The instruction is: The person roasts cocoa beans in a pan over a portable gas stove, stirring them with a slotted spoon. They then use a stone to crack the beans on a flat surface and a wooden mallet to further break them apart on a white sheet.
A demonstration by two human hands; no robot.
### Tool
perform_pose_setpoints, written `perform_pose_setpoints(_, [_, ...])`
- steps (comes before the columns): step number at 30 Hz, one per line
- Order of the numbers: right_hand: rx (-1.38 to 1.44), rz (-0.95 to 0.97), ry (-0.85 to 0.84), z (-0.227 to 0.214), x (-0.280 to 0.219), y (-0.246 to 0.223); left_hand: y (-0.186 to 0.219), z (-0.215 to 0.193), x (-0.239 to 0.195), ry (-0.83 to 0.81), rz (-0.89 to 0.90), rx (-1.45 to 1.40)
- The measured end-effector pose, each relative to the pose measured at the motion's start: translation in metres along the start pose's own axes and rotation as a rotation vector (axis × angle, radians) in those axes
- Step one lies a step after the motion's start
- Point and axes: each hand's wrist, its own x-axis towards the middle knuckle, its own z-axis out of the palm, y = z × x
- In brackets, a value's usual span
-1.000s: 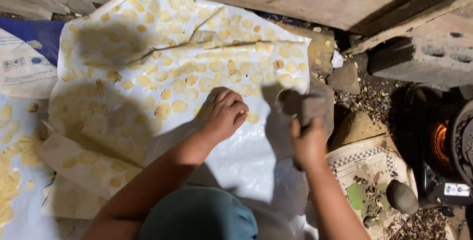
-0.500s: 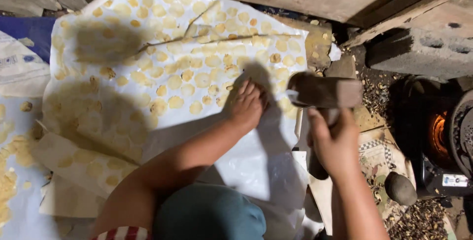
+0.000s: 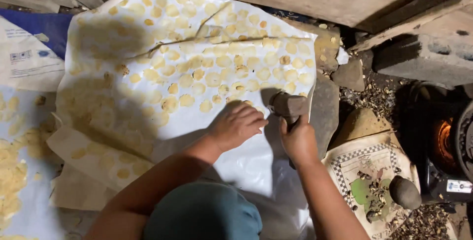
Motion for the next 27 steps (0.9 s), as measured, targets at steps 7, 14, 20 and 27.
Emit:
perform_pose_setpoints(7, [0.409, -0.010, -0.010, -0.078, -0.018, -0.013, -0.004, 0.046, -0.002, 0.025, 0.031, 0.039])
perform_pose_setpoints(14, [0.739, -0.528, 0.415, -0.200, -0.084, -0.066, -0.004, 0.103, 0.030, -0.061, -0.374, 0.025])
perform_pose_setpoints(20, [0.160, -0.018, 0.276, -0.015, -0.006, 0.026, -0.027, 0.067, 0.017, -0.103, -0.363, 0.161])
perform_pose_setpoints(27, [-0.013, -0.128, 0.078, 0.014, -0.004, 0.010, -0.030, 0.003, -0.006, -0.123, -0.212, 0.131])
